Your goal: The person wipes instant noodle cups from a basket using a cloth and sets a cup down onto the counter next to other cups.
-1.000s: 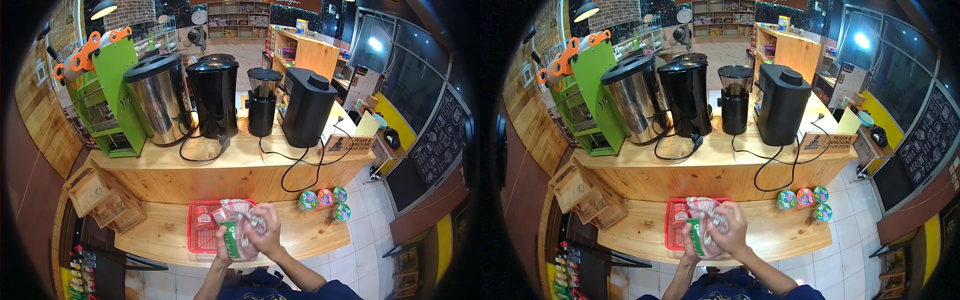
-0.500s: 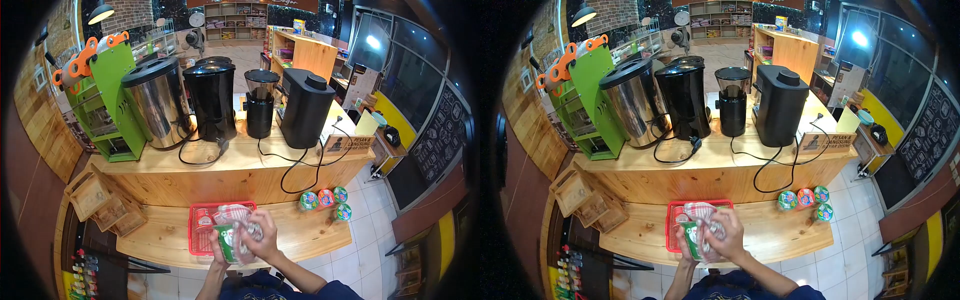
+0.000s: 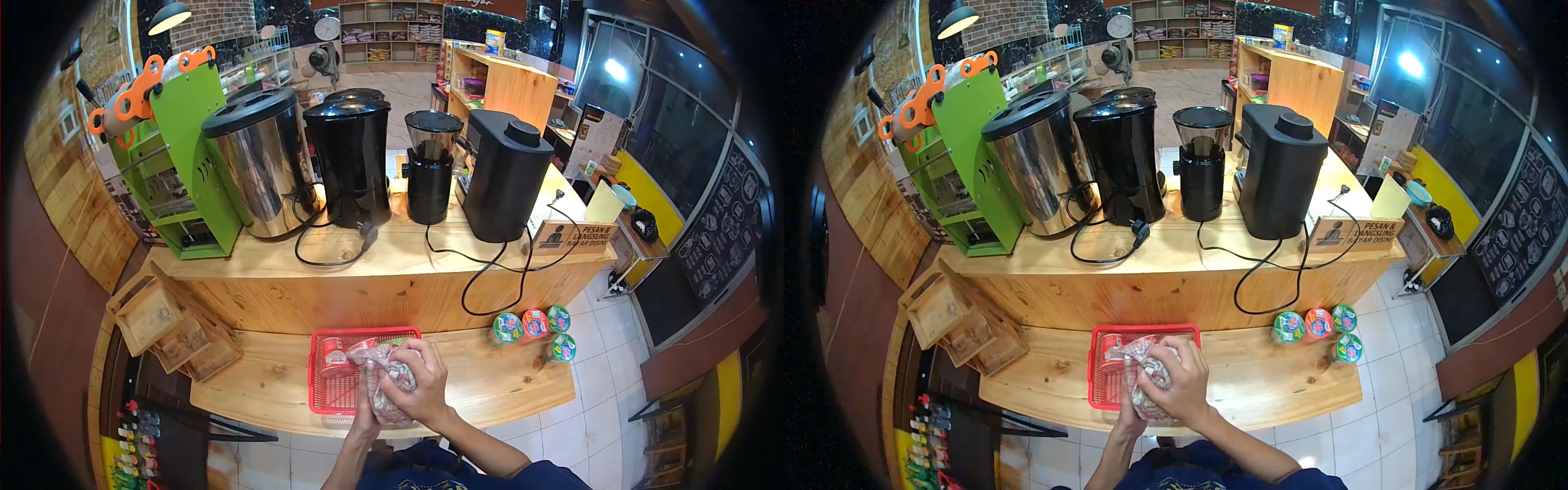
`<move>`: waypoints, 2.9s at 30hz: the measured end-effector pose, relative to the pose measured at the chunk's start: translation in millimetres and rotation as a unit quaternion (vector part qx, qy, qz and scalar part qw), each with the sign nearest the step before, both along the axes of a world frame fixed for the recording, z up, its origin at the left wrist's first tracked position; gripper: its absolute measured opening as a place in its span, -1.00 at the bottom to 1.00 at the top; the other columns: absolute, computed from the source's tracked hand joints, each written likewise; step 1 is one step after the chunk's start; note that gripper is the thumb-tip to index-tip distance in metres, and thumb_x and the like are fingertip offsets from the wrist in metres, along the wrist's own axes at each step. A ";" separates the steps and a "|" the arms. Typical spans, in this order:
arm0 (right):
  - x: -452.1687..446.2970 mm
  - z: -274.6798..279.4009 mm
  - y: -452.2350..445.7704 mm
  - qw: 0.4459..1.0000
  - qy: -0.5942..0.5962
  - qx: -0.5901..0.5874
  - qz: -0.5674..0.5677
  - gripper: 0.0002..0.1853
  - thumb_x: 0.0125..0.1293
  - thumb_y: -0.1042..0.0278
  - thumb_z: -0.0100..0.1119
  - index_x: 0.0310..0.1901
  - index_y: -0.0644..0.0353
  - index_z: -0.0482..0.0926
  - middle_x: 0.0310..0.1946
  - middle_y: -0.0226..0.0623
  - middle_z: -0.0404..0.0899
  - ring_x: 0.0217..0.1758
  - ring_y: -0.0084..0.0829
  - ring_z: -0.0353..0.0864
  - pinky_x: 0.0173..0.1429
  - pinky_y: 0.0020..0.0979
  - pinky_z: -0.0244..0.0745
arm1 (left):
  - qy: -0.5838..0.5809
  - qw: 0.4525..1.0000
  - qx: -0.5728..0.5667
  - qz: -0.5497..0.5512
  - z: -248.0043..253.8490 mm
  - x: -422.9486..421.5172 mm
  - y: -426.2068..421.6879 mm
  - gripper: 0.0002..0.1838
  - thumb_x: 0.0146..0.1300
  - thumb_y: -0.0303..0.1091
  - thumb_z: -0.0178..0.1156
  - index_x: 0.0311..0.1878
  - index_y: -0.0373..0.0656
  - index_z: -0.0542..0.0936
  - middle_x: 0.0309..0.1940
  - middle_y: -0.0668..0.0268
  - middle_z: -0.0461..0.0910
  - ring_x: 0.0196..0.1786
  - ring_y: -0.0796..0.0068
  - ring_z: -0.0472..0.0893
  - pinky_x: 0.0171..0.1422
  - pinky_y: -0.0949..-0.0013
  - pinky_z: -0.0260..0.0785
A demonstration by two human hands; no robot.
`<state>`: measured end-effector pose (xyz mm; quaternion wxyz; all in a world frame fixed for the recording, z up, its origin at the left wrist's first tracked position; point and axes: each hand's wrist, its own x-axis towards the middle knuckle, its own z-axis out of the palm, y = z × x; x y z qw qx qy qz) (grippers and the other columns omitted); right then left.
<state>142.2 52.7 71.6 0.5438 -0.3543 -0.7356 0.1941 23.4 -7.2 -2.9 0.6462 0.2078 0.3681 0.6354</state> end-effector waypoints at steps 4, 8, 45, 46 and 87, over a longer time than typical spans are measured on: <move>-1.2 -13.0 -27.4 0.999 -0.036 -0.015 0.016 -0.61 0.00 0.22 0.52 -0.12 0.10 0.66 -0.07 -0.17 0.58 -0.03 -0.08 0.59 0.03 -0.11 0.51 | -0.029 0.999 0.040 0.008 -56.8 -23.1 3.5 -0.26 0.59 0.33 -0.16 0.54 -0.05 0.26 0.40 0.21 0.43 0.39 0.28 0.50 0.49 0.15 0.41; -0.6 -30.6 -49.1 0.997 -0.051 -0.018 0.046 -0.62 -0.01 0.22 0.53 -0.13 0.11 0.69 -0.05 -0.14 0.58 -0.03 -0.09 0.61 0.04 -0.12 0.54 | 0.042 0.993 0.056 0.095 -44.2 -46.8 15.7 -0.34 0.61 0.26 -0.14 0.48 -0.05 0.30 0.29 0.23 0.52 0.29 0.31 0.58 0.37 0.17 0.51; 17.0 7.7 11.6 0.999 0.037 -0.021 -0.015 -0.65 0.04 0.42 0.46 -0.11 0.20 0.60 -0.13 -0.09 0.55 -0.07 -0.11 0.64 0.00 -0.23 0.56 | -0.075 0.997 0.027 -0.016 14.5 5.6 9.1 -0.21 0.38 0.30 0.05 0.40 -0.18 0.42 0.26 0.13 0.57 0.22 0.25 0.62 0.37 0.14 0.48; 17.0 9.0 14.7 0.999 0.042 -0.027 -0.019 -0.65 0.05 0.43 0.45 -0.11 0.20 0.59 -0.13 -0.08 0.54 -0.07 -0.11 0.63 0.00 -0.22 0.56 | -0.076 0.996 0.036 -0.024 9.9 3.6 9.3 -0.21 0.38 0.30 0.05 0.39 -0.19 0.43 0.25 0.13 0.58 0.22 0.26 0.62 0.36 0.14 0.49; 8.6 23.9 -2.6 0.985 -0.145 0.049 0.078 -0.65 0.07 0.20 0.48 -0.10 0.08 0.69 -0.07 -0.17 0.61 -0.02 -0.08 0.63 0.01 -0.09 0.54 | 0.528 0.811 0.253 -0.014 -14.2 -47.7 14.0 -0.12 0.08 -0.10 0.54 0.45 -0.19 0.40 0.35 0.01 0.49 0.40 -0.07 0.47 0.48 -0.05 0.31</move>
